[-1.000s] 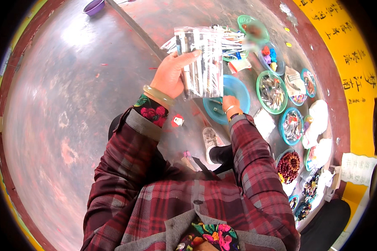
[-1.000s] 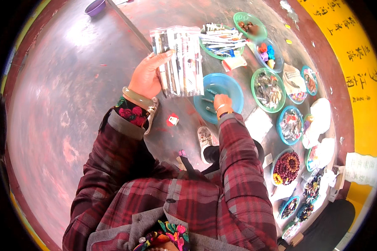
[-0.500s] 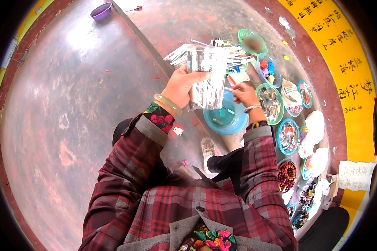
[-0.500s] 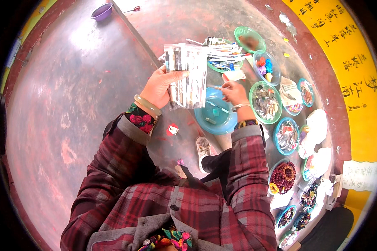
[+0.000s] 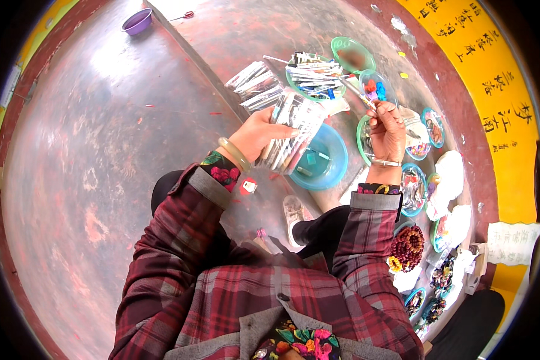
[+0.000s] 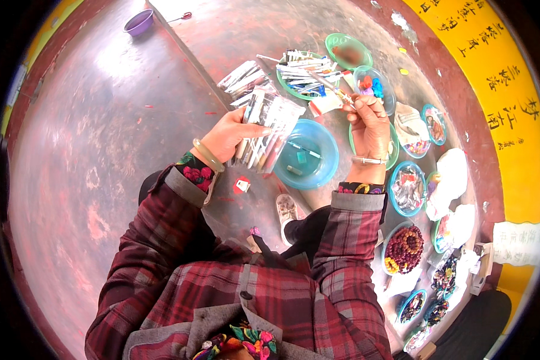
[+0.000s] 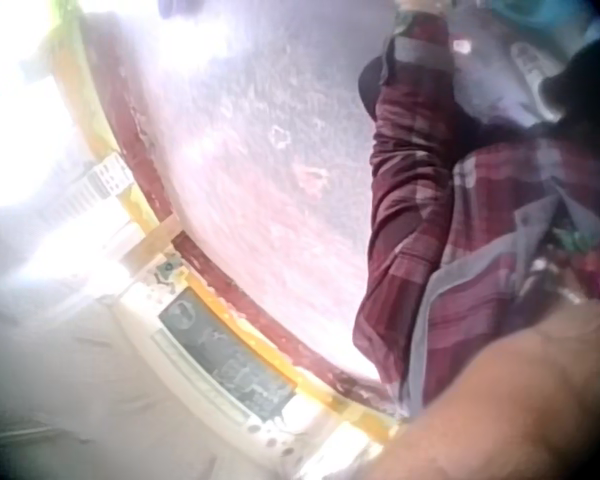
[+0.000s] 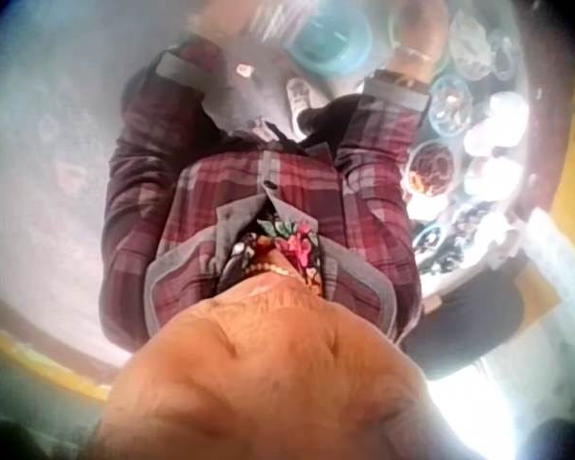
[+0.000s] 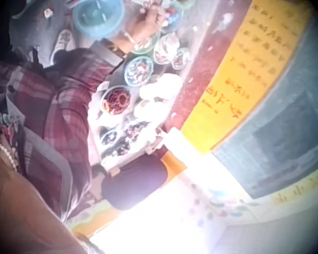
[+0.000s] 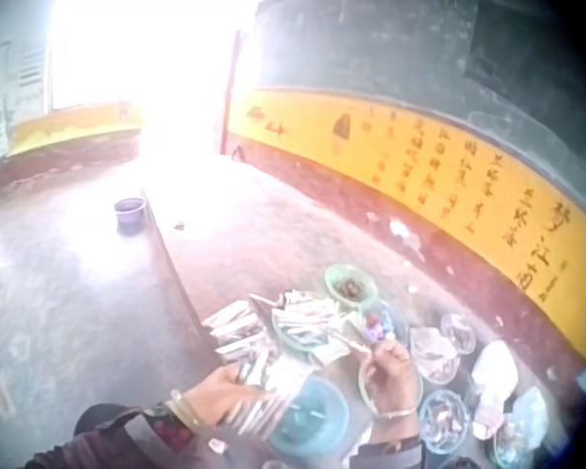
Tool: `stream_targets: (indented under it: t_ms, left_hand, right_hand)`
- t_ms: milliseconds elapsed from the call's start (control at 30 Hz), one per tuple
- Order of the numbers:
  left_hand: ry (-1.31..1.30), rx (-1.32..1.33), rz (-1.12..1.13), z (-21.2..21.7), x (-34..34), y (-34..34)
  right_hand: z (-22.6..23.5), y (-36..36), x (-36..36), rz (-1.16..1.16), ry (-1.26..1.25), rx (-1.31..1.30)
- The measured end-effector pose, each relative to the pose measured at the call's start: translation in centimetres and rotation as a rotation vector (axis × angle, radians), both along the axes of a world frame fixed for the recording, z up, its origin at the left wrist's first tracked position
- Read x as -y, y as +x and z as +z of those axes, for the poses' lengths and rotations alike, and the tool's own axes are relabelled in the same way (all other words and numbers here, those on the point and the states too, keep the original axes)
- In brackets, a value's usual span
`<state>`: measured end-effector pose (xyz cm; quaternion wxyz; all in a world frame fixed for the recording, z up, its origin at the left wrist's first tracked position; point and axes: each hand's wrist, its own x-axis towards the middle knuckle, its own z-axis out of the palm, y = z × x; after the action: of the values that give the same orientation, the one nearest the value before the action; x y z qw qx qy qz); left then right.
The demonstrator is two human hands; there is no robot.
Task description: The person sits on the floor and packs small, individually wrapped items into clear plastic bags. They pick up items from a blue bowl and place them into bags held in their left hand, then set the filled bags aside.
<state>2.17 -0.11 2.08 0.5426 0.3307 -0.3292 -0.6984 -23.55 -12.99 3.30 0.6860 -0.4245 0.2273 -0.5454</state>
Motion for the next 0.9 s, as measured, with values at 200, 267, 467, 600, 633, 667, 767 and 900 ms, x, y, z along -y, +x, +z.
stream_targets:
  t_ms: [200,267,467,600,633,667,767,900]
  left_hand:
    - [0.072,-0.019,-0.039,-0.3,0.1,-0.4]
    - [0.087,-0.026,-0.071,-0.2,0.1,-0.5]
    - [0.109,0.055,-0.184,-0.7,0.3,-0.5]
    - [0.11,0.052,-0.253,-0.3,0.0,-0.8]
    - [0.109,0.047,-0.266,-0.2,0.0,-0.9]
    - [0.109,0.051,-0.263,-0.3,0.0,-0.9]
    - [0.11,0.067,-0.251,-0.2,0.0,-1.0]
    - [0.103,0.087,-0.24,-0.1,0.0,-0.9]
  right_hand:
    - [0.9,-0.1,-0.6,0.051,0.003,0.145]
    - [1.0,0.1,-0.8,0.055,-0.008,0.219]
    - [0.7,1.0,-0.4,-0.181,-0.042,0.136]
    - [1.0,1.6,-0.5,-0.267,-0.039,0.077]
    - [0.9,1.6,-0.5,-0.249,-0.046,0.075]
    - [0.9,1.8,-0.5,-0.228,-0.052,0.073]
    - [1.1,2.4,-0.9,-0.227,-0.041,0.017]
    - [0.8,2.5,-0.8,-0.186,-0.036,-0.06]
